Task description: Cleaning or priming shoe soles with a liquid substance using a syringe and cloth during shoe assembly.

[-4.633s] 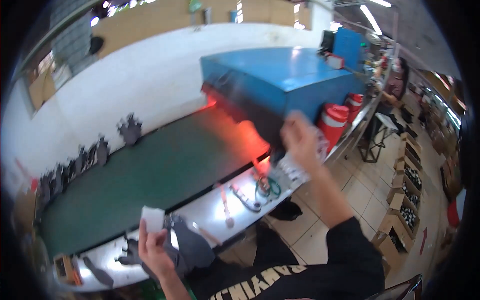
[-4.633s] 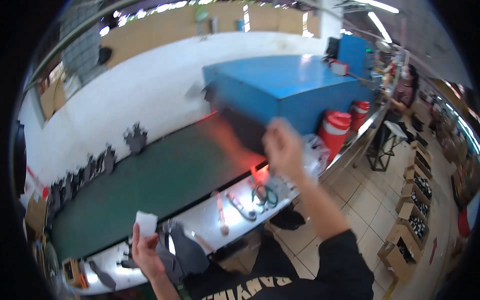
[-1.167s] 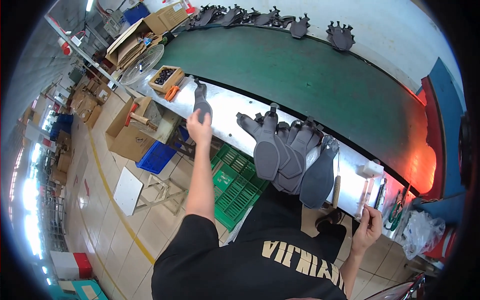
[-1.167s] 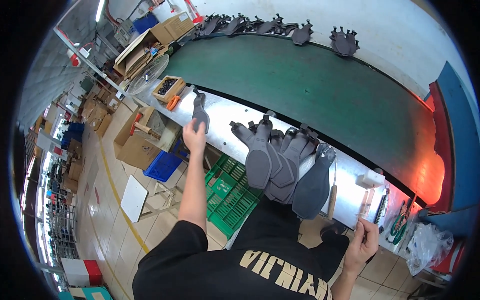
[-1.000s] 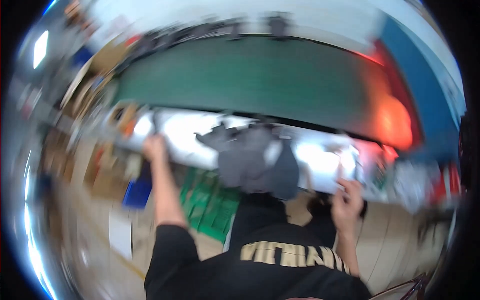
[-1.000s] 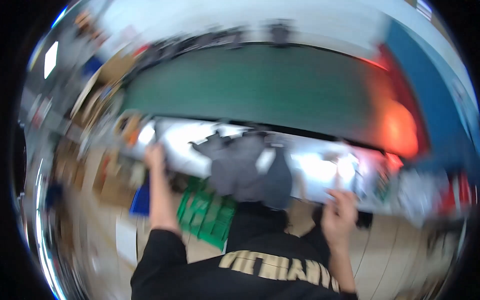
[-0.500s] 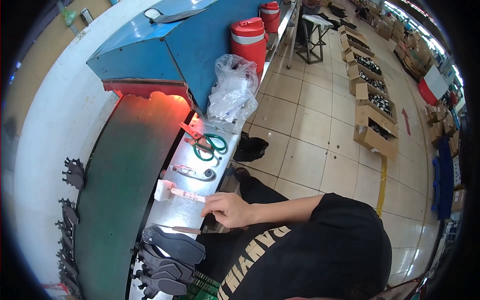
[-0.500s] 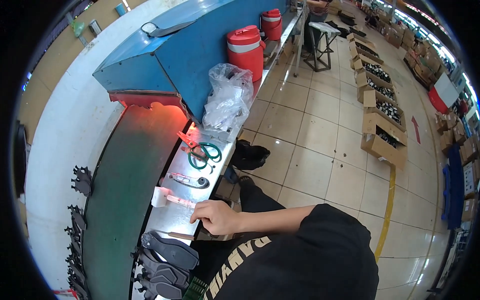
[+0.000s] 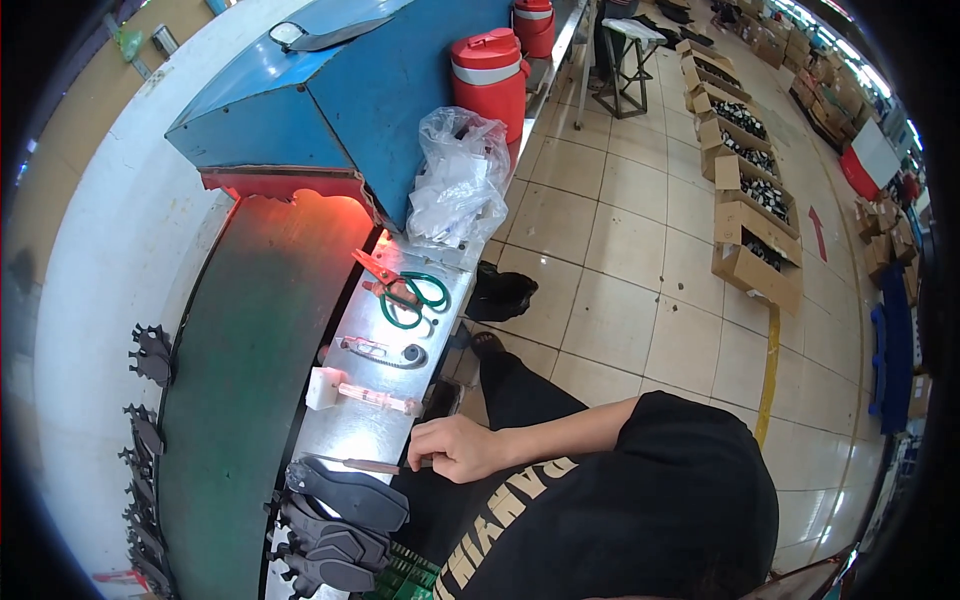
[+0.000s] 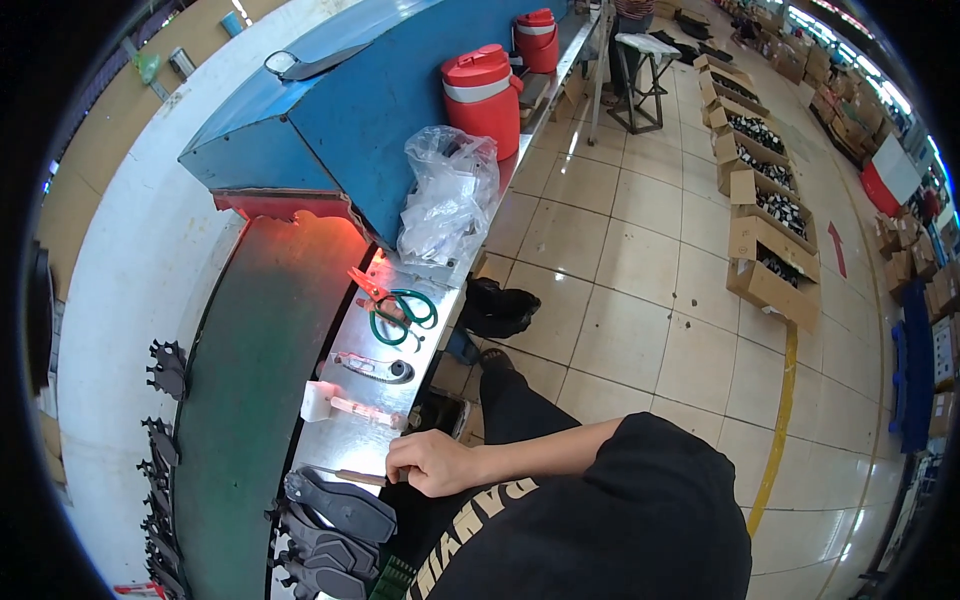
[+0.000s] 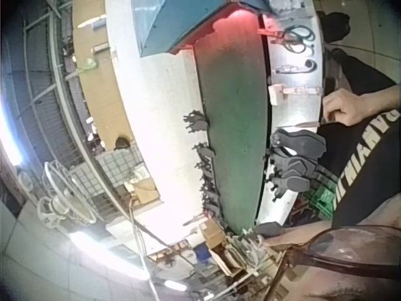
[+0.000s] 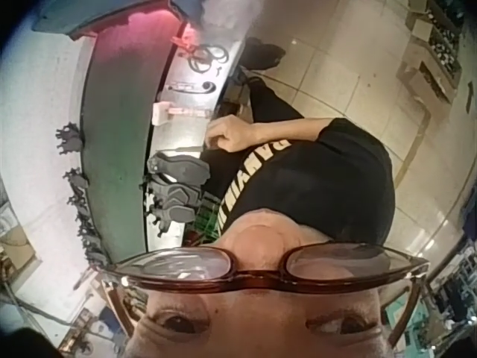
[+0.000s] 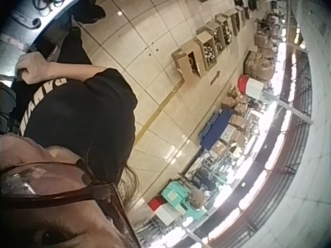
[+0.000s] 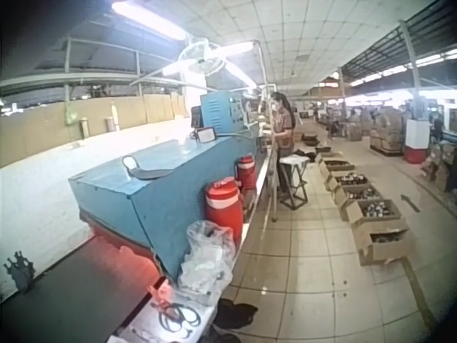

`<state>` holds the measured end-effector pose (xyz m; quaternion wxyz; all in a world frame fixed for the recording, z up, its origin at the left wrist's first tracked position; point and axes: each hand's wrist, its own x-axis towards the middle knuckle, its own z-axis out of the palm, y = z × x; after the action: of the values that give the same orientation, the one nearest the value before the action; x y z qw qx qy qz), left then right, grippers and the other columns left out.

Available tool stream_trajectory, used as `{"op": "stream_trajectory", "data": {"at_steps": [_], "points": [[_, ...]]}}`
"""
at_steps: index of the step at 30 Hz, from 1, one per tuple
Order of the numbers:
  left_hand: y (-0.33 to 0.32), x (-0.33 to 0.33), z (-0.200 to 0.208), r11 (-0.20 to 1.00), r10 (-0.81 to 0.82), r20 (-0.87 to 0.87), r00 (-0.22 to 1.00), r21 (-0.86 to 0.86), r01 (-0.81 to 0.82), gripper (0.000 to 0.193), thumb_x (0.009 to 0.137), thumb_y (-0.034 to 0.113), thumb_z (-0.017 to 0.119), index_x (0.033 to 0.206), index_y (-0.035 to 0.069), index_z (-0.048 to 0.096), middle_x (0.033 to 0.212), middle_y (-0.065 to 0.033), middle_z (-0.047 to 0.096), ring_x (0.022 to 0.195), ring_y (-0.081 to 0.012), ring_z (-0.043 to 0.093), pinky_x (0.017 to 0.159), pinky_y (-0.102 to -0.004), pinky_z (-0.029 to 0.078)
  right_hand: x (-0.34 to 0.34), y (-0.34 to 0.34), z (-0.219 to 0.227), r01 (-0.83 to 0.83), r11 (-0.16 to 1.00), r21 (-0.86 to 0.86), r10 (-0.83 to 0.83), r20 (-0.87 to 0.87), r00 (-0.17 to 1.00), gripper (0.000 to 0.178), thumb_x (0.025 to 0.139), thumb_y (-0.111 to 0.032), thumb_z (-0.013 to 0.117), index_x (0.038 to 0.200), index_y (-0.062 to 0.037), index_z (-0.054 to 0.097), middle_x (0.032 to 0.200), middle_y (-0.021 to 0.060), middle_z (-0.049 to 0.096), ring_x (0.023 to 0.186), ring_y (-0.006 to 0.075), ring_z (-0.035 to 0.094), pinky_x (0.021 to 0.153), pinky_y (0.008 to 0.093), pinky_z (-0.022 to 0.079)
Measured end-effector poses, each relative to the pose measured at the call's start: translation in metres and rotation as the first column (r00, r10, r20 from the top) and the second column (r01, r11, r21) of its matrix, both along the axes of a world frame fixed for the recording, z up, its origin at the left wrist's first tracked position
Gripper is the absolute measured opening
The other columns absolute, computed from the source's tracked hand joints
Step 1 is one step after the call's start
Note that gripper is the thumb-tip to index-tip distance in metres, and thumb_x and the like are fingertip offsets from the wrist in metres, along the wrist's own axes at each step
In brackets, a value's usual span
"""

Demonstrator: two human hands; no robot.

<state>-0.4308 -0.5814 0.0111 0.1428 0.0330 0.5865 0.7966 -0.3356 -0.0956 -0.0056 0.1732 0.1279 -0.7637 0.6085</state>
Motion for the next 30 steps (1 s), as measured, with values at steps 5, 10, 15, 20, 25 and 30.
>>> {"op": "stream_trajectory", "data": {"at_steps": [5, 10, 15, 20, 25, 30], "points": [[0.003, 0.008, 0.002, 0.941, -0.156, -0.028, 0.987, 0.301, 0.157, 0.043, 0.093, 0.045, 0.053, 0.121, 0.014, 0.062, 0.110, -0.0106, 0.064, 0.090, -0.0267, 0.057, 0.083, -0.0461, 0.047, 0.010, 0.003, 0.004, -0.079, 0.997, -0.002, 0.079, 0.110, 0.991, 0.023, 0.073, 0.007, 0.048, 0.088, -0.0035, 0.062, 0.088, 0.0091, 0.060, 0.079, 0.0275, 0.060, 0.066, 0.0356, 0.047], [0.009, 0.023, 0.000, 0.762, -0.275, -0.113, 0.955, 0.580, 0.288, 0.045, 0.094, 0.049, 0.051, 0.123, 0.017, 0.062, 0.112, -0.0097, 0.064, 0.092, -0.0270, 0.056, 0.085, -0.0473, 0.045, 0.010, -0.004, 0.003, -0.064, 0.998, -0.015, 0.065, 0.097, 0.993, 0.022, 0.069, 0.008, 0.048, 0.083, -0.0023, 0.061, 0.085, 0.0098, 0.062, 0.075, 0.0273, 0.063, 0.063, 0.0355, 0.048], [0.084, 0.061, 0.038, 0.907, 0.042, -0.030, 0.999, 0.421, -0.025, 0.028, 0.100, 0.036, 0.049, 0.104, 0.013, 0.065, 0.086, 0.0003, 0.059, 0.068, -0.0168, 0.042, 0.064, -0.0338, 0.039, 0.012, -0.010, 0.000, -0.064, 0.996, -0.057, 0.068, 0.079, 0.995, 0.023, 0.068, 0.009, 0.048, 0.084, -0.0020, 0.061, 0.085, 0.0102, 0.061, 0.073, 0.0273, 0.061, 0.063, 0.0350, 0.047], [0.144, 0.052, 0.032, 0.851, 0.261, -0.075, 0.962, 0.488, -0.193, 0.033, 0.097, 0.041, 0.054, 0.106, 0.011, 0.065, 0.088, 0.0027, 0.059, 0.062, -0.0120, 0.039, 0.056, -0.0283, 0.034, 0.012, -0.013, 0.004, -0.089, 0.994, -0.062, 0.093, 0.065, 0.994, 0.023, 0.069, 0.010, 0.048, 0.084, -0.0019, 0.061, 0.085, 0.0104, 0.061, 0.074, 0.0273, 0.061, 0.064, 0.0345, 0.047], [0.139, 0.040, 0.034, 0.892, 0.199, -0.095, 0.975, 0.431, -0.140, 0.035, 0.096, 0.041, 0.053, 0.107, 0.010, 0.065, 0.085, -0.0004, 0.061, 0.060, -0.0130, 0.040, 0.053, -0.0292, 0.034, 0.014, -0.007, 0.010, -0.094, 0.990, -0.110, 0.104, 0.094, 0.990, 0.022, 0.070, 0.010, 0.048, 0.084, -0.0013, 0.061, 0.085, 0.0106, 0.061, 0.075, 0.0273, 0.061, 0.065, 0.0344, 0.047], [0.192, 0.043, 0.050, 0.920, 0.333, -0.069, 0.940, 0.241, -0.308, 0.045, 0.092, 0.041, 0.057, 0.121, 0.006, 0.059, 0.093, -0.0078, 0.063, 0.080, -0.0203, 0.054, 0.074, -0.0356, 0.047, 0.003, -0.013, 0.012, -0.112, 0.985, -0.131, 0.117, 0.034, 0.993, 0.025, 0.071, 0.011, 0.048, 0.086, -0.0004, 0.064, 0.083, 0.0120, 0.062, 0.075, 0.0257, 0.063, 0.067, 0.0332, 0.049]]}}
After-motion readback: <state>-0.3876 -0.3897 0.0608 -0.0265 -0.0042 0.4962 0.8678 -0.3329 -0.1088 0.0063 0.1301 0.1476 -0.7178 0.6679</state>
